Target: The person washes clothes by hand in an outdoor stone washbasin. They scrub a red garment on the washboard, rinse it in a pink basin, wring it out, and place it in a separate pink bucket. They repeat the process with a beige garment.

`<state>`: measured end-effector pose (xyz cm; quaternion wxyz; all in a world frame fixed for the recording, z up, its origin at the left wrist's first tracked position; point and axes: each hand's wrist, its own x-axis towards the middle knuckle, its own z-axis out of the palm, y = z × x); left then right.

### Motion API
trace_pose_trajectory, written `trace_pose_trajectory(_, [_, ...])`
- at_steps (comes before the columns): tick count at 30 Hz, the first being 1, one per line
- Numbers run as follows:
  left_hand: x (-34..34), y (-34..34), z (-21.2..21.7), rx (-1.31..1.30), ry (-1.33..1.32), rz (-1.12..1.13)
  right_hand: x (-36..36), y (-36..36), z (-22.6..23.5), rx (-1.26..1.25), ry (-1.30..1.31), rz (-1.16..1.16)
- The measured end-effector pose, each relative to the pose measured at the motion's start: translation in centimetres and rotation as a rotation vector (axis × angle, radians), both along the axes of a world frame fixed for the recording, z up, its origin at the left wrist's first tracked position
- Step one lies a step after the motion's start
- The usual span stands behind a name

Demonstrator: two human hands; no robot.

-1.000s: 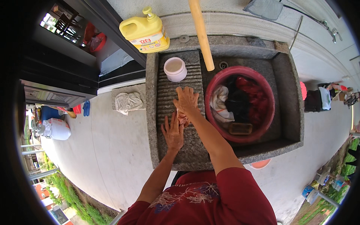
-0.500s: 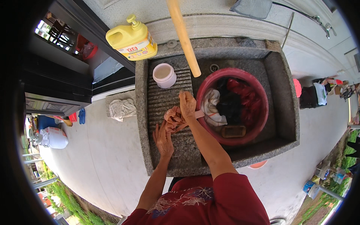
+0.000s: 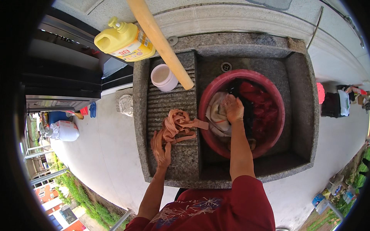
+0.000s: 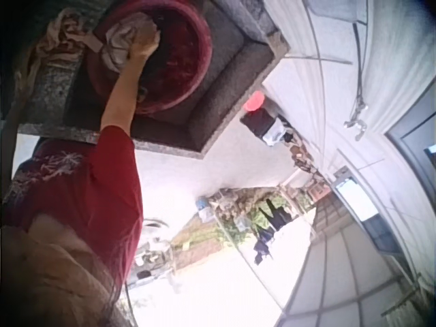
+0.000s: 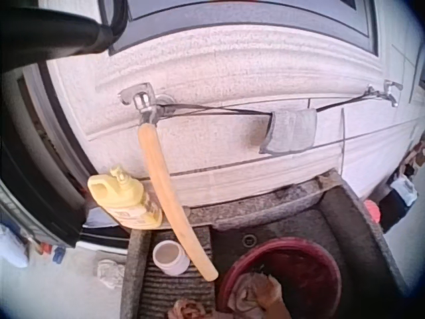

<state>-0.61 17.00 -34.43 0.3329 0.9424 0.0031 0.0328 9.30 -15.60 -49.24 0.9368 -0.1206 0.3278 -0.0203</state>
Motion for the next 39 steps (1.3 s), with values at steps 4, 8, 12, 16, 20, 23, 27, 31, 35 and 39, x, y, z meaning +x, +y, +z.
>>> trace_pose_trajectory(4, [0.4, -0.1, 0.3, -0.112, 0.028, 0.075, 0.1, 1.3, 3.6, 0.039, -0.144, 0.252])
trace_pose_trajectory(8, [3.5, -3.4, 1.0, 0.234, -0.100, 0.050, 0.2, 5.8, 14.6, 0.099, -0.539, 0.826])
trace_pose_trajectory(12, [6.5, -5.6, 0.9, 0.201, -0.023, 0.000, 0.7, 8.6, 18.5, 0.136, -0.629, 0.912])
trace_pose_trajectory(16, [7.4, -4.4, 1.4, -0.326, 0.171, 0.263, 1.5, 5.2, 13.6, 0.044, -0.446, 0.763])
trace_pose_trajectory(20, [6.8, -2.6, 6.4, -0.867, 0.098, 0.368, 0.3, -0.6, 5.5, -0.033, -0.107, 0.434])
trace_pose_trajectory(23, [6.2, -3.4, 10.1, -1.029, 0.045, 0.415, -1.2, -2.9, 2.1, -0.054, -0.010, 0.274])
trace_pose_trajectory(27, [4.3, -1.5, 6.8, -0.698, 0.220, 0.351, -0.9, -2.5, 1.1, -0.169, -0.012, 0.322])
trace_pose_trajectory(31, [4.2, -4.2, 4.1, -0.033, 0.068, 0.222, -0.1, 1.7, 10.7, -0.039, -0.270, 0.678])
trace_pose_trajectory(35, [5.1, -6.6, 3.0, 0.395, 0.242, 0.025, -0.4, 7.6, 17.6, 0.137, -0.689, 0.991])
trace_pose_trajectory(39, [7.0, -4.5, 3.6, -0.126, 0.218, 0.243, 0.8, 7.1, 16.7, -0.010, -0.656, 0.904])
